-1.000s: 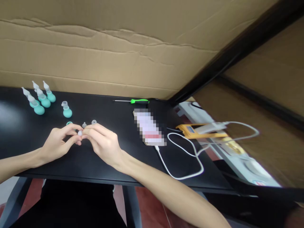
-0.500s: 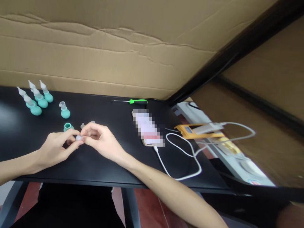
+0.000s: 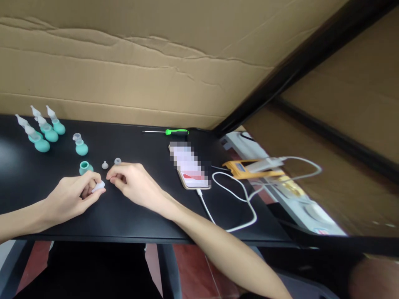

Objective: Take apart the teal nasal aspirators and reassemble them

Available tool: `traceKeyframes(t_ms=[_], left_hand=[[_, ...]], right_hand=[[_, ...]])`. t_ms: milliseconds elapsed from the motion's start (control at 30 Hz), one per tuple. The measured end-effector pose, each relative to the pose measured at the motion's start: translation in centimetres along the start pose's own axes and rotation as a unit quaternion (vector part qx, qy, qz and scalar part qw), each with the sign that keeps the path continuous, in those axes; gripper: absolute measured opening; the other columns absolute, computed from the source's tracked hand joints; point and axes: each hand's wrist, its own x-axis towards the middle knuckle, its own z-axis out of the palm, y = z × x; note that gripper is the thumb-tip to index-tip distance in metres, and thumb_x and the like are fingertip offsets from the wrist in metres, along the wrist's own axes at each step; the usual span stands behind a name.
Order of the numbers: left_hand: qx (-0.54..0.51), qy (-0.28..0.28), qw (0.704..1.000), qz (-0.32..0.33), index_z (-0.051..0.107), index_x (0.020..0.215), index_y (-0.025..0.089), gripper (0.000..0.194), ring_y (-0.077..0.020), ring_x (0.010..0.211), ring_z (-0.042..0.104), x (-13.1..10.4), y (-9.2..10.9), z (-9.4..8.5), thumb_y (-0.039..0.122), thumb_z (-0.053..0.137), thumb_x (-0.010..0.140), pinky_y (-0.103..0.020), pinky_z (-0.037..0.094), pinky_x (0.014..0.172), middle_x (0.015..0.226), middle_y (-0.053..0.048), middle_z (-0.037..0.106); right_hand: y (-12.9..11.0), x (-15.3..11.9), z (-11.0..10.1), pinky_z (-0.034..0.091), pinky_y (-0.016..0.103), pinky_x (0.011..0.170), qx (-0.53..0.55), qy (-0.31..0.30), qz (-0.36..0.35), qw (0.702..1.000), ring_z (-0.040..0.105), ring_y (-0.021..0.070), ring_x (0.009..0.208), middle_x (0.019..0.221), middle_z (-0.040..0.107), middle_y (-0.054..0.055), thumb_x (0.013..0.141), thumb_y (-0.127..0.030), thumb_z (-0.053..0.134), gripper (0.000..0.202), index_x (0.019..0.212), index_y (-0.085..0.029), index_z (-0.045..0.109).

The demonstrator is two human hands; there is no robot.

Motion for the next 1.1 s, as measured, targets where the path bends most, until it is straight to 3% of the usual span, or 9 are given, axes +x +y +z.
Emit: traceKeyframes(t_ms=[133,267,633,767,867,1100], left_hand=[[0.05,-0.027,0.998,0.035,0.065,0.104,0.018,0.016,-0.0103,0.061,0.061,0.0,-0.1,-0.1,0.02,0.05,0.111,-0.022,0.045,0.059,0.083,0.002,0.068],[0.077,-0.082,0.993,0.026,0.066,0.097,0.018,0.023,-0.013,0.065,0.064,-0.1,-0.5,0.2,0.018,0.048,0.11,-0.025,0.047,0.062,0.086,-0.001,0.069],[0.063,-0.098,0.993,0.009,0.064,0.108,0.017,0.012,-0.0138,0.067,0.067,0.0,-0.6,0.3,0.017,0.052,0.108,-0.027,0.05,0.062,0.093,-0.001,0.072],[0.069,-0.077,0.995,0.013,0.062,0.1,0.018,0.015,-0.0128,0.062,0.064,0.0,-0.1,0.1,0.021,0.05,0.11,-0.026,0.048,0.058,0.086,0.001,0.068],[0.064,-0.03,0.997,0.033,0.061,0.103,0.018,0.016,-0.01,0.061,0.061,0.1,0.4,-0.1,0.019,0.047,0.111,-0.023,0.048,0.058,0.087,0.001,0.069],[0.098,0.107,0.987,0.073,0.062,0.104,0.019,0.01,-0.005,0.056,0.057,1.0,0.6,-1.4,0.013,0.054,0.106,-0.021,0.04,0.053,0.086,0.004,0.074]], right_hand=[[0.6,-0.2,1.1,0.052,0.027,0.076,-0.113,0.019,-0.054,0.992,0.071,0.015,0.078,0.092,0.079,0.003,0.096,-0.001,0.069,0.019,0.094,-0.018,0.076],[1.2,-0.5,1.7,0.054,0.031,0.081,-0.188,0.014,-0.096,0.977,0.072,0.0188,0.087,0.096,0.077,0.006,0.1,-0.003,0.067,0.018,0.095,-0.02,0.074],[1.0,-0.5,1.5,0.054,0.029,0.076,-0.157,0.022,-0.109,0.981,0.071,0.0162,0.077,0.092,0.076,0.004,0.101,-0.002,0.062,0.022,0.097,-0.02,0.074],[0.8,-0.5,1.4,0.052,0.027,0.072,-0.175,0.016,-0.125,0.976,0.069,0.0164,0.076,0.086,0.074,0.004,0.1,0.001,0.06,0.025,0.09,-0.019,0.072],[0.8,-0.6,1.3,0.052,0.029,0.073,-0.221,0.001,-0.152,0.963,0.069,0.019,0.079,0.083,0.073,0.005,0.102,0.0,0.057,0.028,0.085,-0.018,0.069],[0.7,-0.8,1.2,0.057,0.032,0.08,-0.263,-0.016,-0.156,0.952,0.073,0.0205,0.086,0.093,0.079,0.007,0.1,0.001,0.059,0.025,0.1,-0.018,0.075]])
